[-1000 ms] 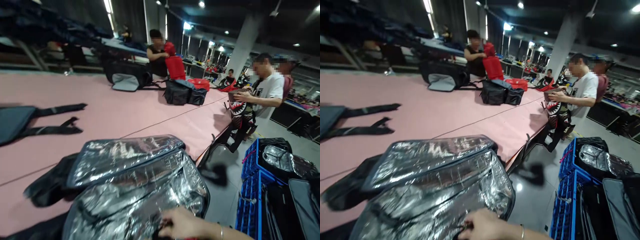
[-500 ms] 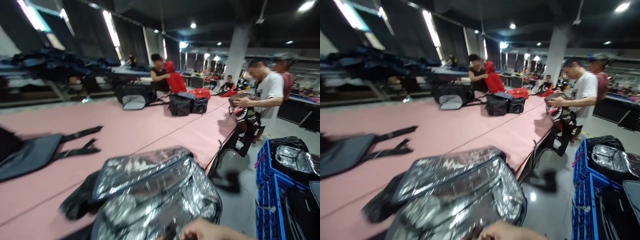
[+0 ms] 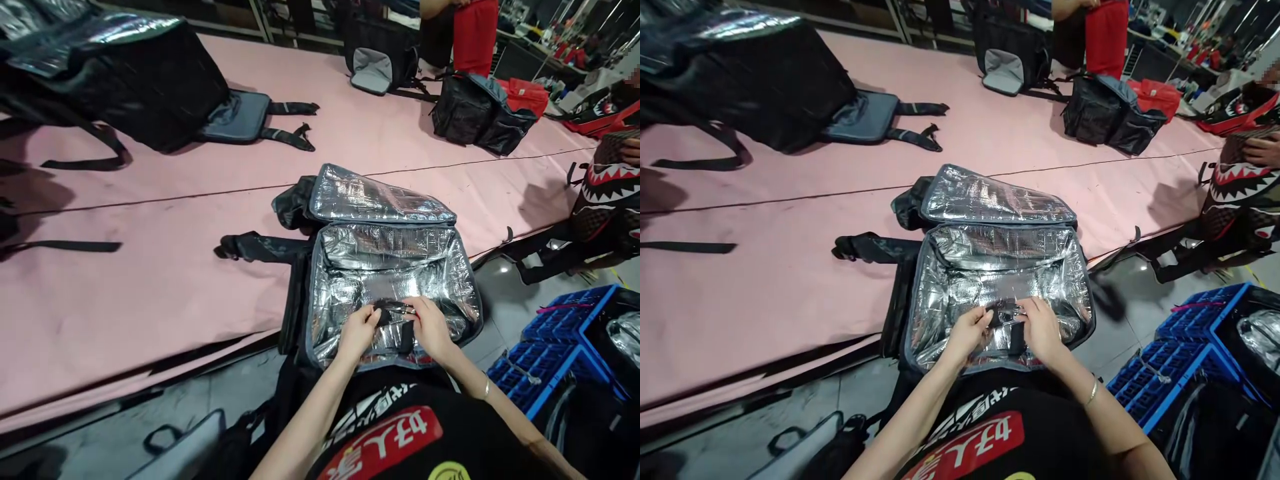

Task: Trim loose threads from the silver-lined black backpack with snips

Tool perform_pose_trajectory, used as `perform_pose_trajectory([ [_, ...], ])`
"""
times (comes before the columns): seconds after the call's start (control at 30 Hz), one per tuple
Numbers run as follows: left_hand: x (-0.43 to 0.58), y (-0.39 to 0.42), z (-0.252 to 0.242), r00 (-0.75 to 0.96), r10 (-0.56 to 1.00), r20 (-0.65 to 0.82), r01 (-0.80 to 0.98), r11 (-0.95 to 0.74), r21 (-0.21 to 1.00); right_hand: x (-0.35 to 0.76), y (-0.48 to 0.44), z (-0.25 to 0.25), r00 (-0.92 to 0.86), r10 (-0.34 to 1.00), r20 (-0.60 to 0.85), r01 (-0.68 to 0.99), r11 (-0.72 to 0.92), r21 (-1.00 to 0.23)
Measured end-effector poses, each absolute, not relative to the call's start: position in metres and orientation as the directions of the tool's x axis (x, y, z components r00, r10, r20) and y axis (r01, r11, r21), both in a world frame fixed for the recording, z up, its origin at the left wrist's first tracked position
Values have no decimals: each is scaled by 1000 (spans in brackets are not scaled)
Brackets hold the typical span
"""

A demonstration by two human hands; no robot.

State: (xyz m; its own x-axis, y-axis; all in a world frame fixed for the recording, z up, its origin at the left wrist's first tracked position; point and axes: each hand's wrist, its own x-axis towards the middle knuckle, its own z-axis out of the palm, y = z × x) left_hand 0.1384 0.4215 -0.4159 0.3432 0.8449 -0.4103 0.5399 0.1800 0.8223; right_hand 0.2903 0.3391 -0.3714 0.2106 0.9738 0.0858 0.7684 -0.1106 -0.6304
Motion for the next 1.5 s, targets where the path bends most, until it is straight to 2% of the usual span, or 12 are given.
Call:
perform_pose_trajectory([
  [0.53, 139, 422, -402, 432, 806, -404, 606, 72, 793, 287, 344, -380, 142, 976, 165, 874, -46, -483],
  [0.73, 138, 420, -407, 407, 818, -407, 599, 97, 795, 291, 342, -382, 213, 949, 234, 807, -36, -589],
  [0.87, 138, 420, -405, 408, 817, -407, 590, 104, 800, 291, 343, -382, 138, 974, 180, 815, -8, -580],
  [0.97, 139, 420, -404, 415, 812, -409, 584, 106, 804, 290, 345, -382, 147, 975, 163, 835, -34, -550],
  [1.1, 139, 420, -403, 414, 813, -410, 573, 117, 811, 291, 345, -382, 192, 962, 194, 787, -33, -616],
  [1.23, 139, 420, -403, 407, 817, -409, 556, 133, 820, 292, 345, -384, 162, 978, 135, 761, -37, -648],
  [1.33, 139, 418, -404, 393, 826, -404, 522, 162, 837, 296, 346, -384, 236, 968, 82, 671, -101, -735],
  [1.43, 139, 417, -407, 380, 836, -396, 469, 195, 861, 302, 343, -380, 336, 941, -44, 448, -201, -871],
  [1.5, 139, 417, -409, 373, 842, -389, 432, 213, 876, 307, 338, -374, 359, 922, -142, 306, -261, -916],
])
